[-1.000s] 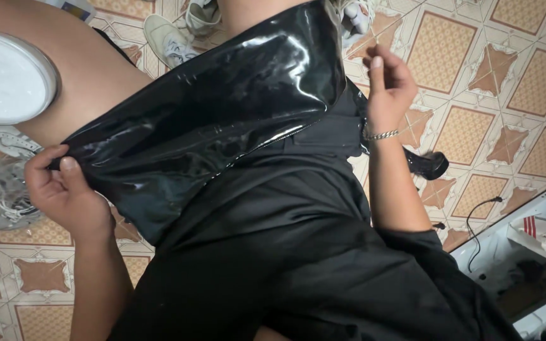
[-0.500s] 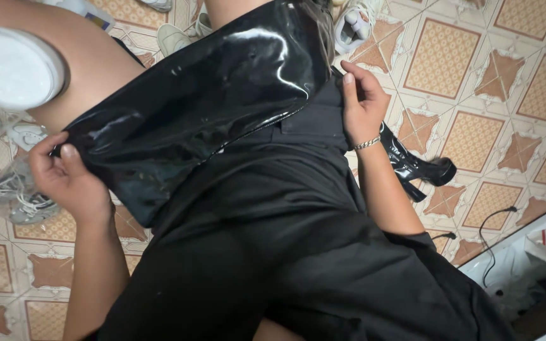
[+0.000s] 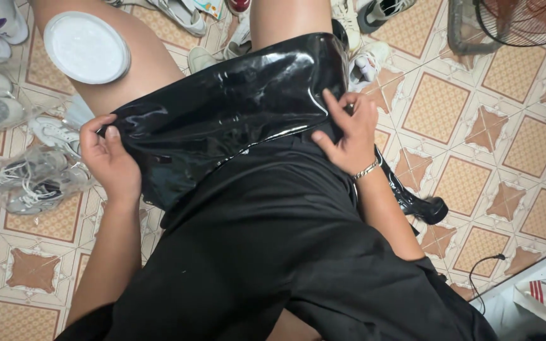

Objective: The person is polishing and cleaning a pair of tall black shiny boots and then prepares white platform boots.

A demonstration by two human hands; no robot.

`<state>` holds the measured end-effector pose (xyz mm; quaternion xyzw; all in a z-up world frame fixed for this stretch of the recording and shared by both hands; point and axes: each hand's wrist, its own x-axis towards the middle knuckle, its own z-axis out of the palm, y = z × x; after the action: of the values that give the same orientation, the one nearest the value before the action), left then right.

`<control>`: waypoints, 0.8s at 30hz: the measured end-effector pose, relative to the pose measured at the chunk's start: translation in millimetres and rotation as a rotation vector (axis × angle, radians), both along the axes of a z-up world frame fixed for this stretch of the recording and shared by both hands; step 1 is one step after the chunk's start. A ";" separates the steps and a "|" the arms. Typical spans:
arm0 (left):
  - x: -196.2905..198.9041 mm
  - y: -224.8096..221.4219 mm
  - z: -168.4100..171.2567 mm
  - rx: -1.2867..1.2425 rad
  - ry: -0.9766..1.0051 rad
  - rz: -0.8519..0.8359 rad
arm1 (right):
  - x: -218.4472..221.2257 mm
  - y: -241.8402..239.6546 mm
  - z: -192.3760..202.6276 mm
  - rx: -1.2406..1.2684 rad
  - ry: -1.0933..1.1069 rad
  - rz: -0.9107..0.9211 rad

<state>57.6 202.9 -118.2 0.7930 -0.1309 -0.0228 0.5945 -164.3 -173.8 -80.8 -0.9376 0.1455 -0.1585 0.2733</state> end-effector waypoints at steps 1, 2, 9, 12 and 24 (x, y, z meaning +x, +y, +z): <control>0.4 0.3 0.5 0.012 0.005 0.009 | -1.2 -0.3 3.1 -0.004 0.007 0.043; 0.8 0.4 1.0 0.023 0.010 0.017 | -2.5 -0.8 6.2 -0.008 0.014 0.087; -0.9 6.3 -4.5 0.025 0.002 -0.003 | -6.2 -11.1 -13.9 0.016 0.019 -0.026; -1.4 4.3 -0.3 0.003 0.023 0.001 | -7.8 -8.8 -11.0 0.045 0.031 0.061; 0.8 11.2 -8.0 0.021 0.003 -0.020 | -23.3 -18.5 -40.6 0.073 0.057 -0.121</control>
<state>58.3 214.1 -126.1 0.7978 -0.1374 -0.0313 0.5862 -187.6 -192.3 -121.4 -0.9206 0.2154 -0.1426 0.2930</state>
